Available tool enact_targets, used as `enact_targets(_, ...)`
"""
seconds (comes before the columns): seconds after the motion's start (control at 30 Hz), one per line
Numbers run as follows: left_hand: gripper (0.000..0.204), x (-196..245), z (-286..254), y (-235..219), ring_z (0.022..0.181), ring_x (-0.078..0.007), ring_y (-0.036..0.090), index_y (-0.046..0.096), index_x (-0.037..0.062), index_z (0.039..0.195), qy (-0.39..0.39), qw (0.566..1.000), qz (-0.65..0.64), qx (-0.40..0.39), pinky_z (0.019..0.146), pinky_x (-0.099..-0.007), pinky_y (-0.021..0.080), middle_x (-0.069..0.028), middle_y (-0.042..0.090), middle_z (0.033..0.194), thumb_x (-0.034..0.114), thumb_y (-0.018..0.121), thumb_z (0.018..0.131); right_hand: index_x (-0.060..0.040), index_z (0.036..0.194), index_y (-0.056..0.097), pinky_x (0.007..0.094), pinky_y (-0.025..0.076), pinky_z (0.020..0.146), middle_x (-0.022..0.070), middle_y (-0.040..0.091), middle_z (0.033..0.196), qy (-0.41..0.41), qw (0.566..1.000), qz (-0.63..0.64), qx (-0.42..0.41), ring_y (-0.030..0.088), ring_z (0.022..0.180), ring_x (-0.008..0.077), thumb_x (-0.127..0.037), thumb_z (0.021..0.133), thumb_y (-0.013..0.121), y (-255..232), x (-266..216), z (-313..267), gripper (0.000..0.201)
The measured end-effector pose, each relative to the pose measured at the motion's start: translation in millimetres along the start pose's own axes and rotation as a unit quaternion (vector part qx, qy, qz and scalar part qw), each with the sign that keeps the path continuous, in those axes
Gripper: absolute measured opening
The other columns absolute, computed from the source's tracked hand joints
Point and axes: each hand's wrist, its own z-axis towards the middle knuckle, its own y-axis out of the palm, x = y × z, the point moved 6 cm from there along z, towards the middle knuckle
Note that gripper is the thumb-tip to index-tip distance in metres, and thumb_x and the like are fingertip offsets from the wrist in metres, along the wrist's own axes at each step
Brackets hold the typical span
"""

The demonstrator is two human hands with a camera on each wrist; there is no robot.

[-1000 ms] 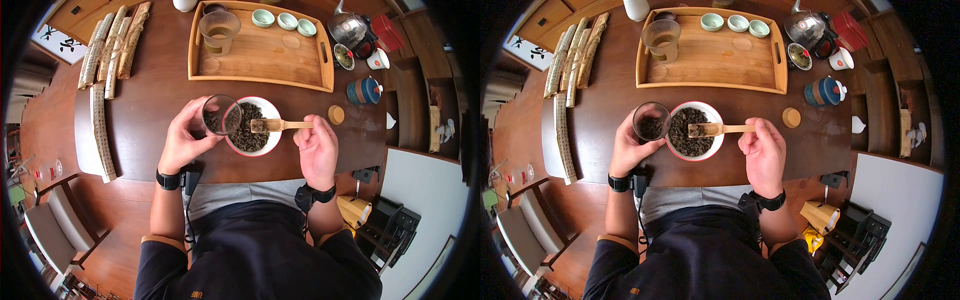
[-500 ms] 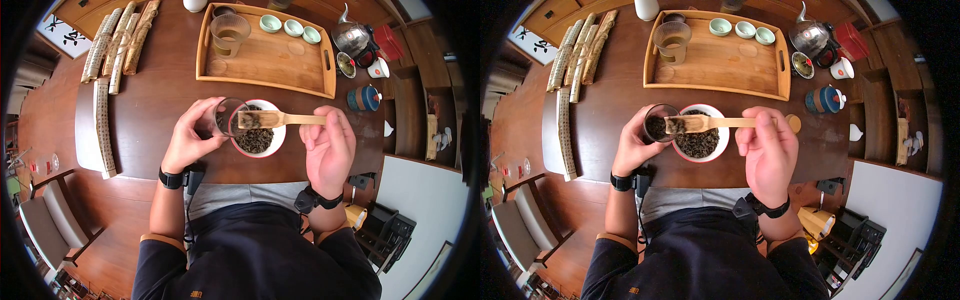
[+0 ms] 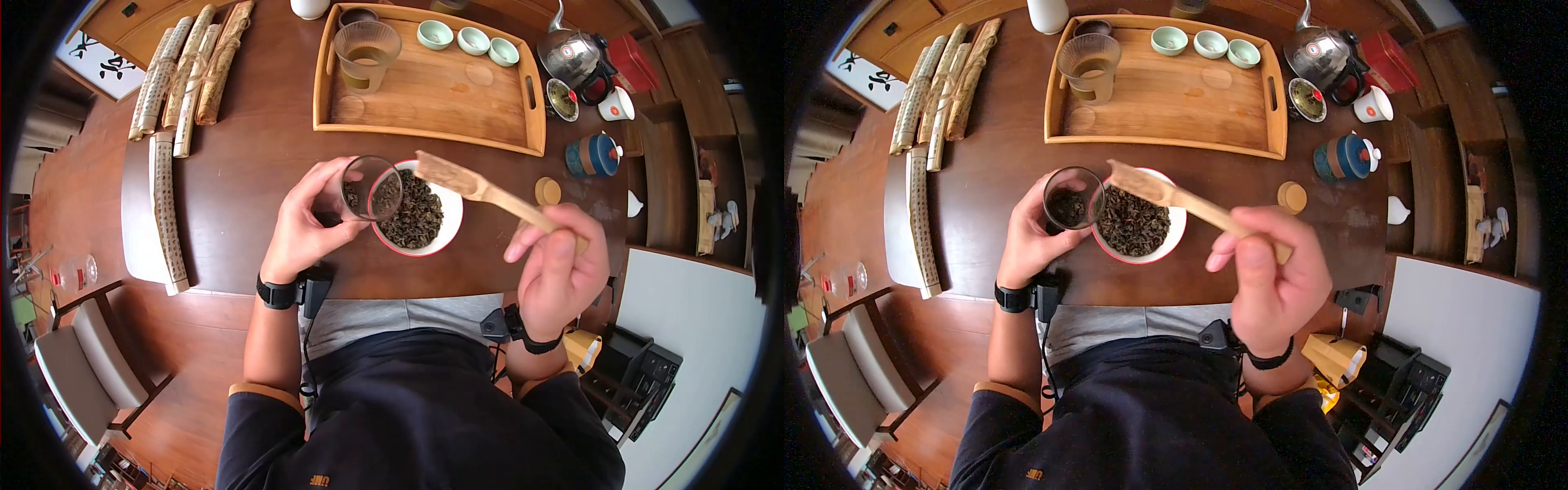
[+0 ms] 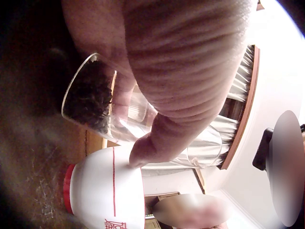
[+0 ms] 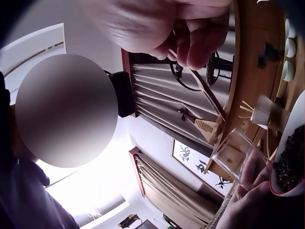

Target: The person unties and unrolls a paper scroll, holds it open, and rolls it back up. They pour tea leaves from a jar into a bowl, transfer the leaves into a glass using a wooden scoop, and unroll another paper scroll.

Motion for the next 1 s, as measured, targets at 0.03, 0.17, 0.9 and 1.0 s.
enact_targets(0.03,0.063,0.3,0.0,0.2,0.120,-0.0162,0.057,0.059,-0.0022,0.131,-0.001,1.000,0.006,0.001,0.105,-0.0307,0.044,-0.0068,0.060,0.127,-0.005,0.080,0.072,0.0066,0.118,0.059,0.0277,0.052,0.064,0.0129,0.067,0.082,0.022,1.000,-0.003,0.017,0.063,0.067,0.0161,-0.015,0.103,0.060,-6.4,1.4,-0.4,0.026)
enact_targets(0.17,0.063,-1.9,-0.4,1.0,0.119,-0.0159,0.057,0.058,-0.0018,0.132,-0.013,1.000,-0.001,0.004,0.104,-0.0304,0.045,-0.0066,0.060,0.126,-0.005,0.080,0.073,0.0057,0.113,0.064,0.0261,0.051,0.065,0.0100,0.068,0.082,0.080,0.995,-0.041,0.032,0.062,0.067,0.0134,-0.011,0.099,0.066,-25.3,12.9,-3.7,0.022)
enact_targets(0.9,0.069,-1.4,-0.7,1.2,0.119,-0.0156,0.057,0.055,-0.0009,0.137,-0.023,0.999,-0.021,0.008,0.104,-0.0305,0.045,-0.0060,0.061,0.124,-0.005,0.082,0.074,0.0014,0.088,0.069,0.0261,0.045,0.061,0.0083,0.066,0.075,0.050,0.976,-0.209,-0.037,0.061,0.066,0.0150,-0.007,0.082,0.083,-12.7,22.1,-5.2,0.018)
enact_targets(1.0,0.068,-1.8,-0.7,1.3,0.119,-0.0157,0.057,0.055,-0.0010,0.137,-0.022,0.999,-0.023,0.009,0.104,-0.0307,0.045,-0.0062,0.061,0.124,-0.005,0.082,0.074,0.0014,0.088,0.069,0.0261,0.045,0.060,0.0083,0.066,0.075,0.049,0.977,-0.202,-0.038,0.061,0.066,0.0150,-0.006,0.082,0.083,-12.0,22.4,-5.2,0.017)
